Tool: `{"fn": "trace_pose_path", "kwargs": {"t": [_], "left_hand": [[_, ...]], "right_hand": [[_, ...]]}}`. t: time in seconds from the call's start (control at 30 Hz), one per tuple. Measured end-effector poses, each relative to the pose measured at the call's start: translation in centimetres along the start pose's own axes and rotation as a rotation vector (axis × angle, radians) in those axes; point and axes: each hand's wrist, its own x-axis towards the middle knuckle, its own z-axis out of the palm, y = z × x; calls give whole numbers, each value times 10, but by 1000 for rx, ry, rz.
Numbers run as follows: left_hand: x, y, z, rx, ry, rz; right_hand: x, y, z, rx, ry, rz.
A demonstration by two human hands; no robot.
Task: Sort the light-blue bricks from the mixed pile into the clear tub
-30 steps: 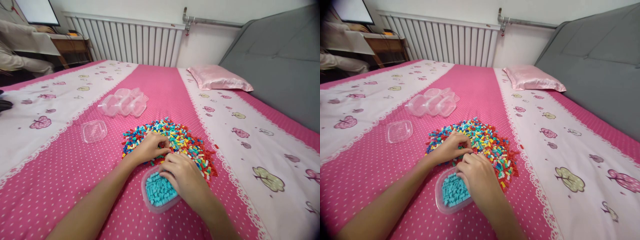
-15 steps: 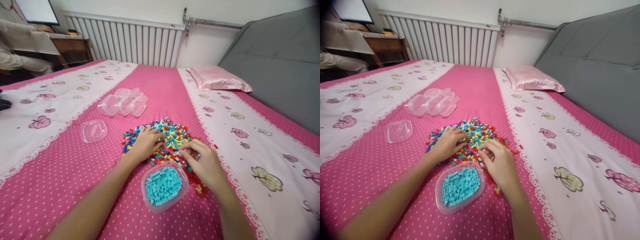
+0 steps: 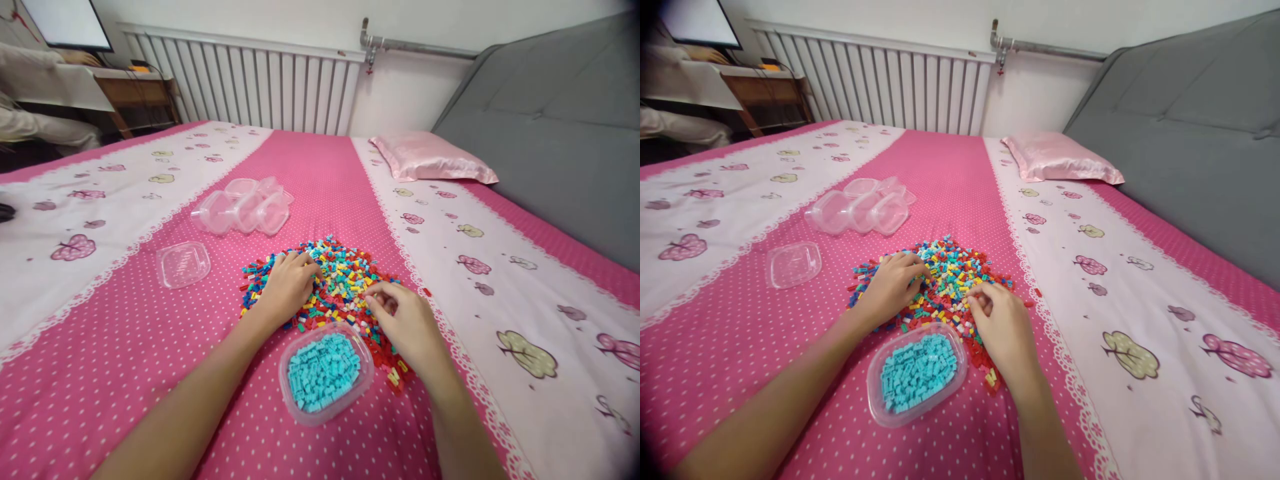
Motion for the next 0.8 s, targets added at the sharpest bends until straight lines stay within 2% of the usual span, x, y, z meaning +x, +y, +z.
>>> {"fn": "trace_pose_path", "kwargs": {"t": [0.3, 0.53, 0.8], "left_hand": [[-1, 6, -2, 13, -26, 39], [-1, 5, 1, -23, -32, 51], [0, 9, -2, -224, 20, -1]], "right_hand": [[-2, 2, 6, -36, -68, -13], [-3, 2, 7, -103, -64, -9], [-3, 1, 6, -82, -26, -38]]}}
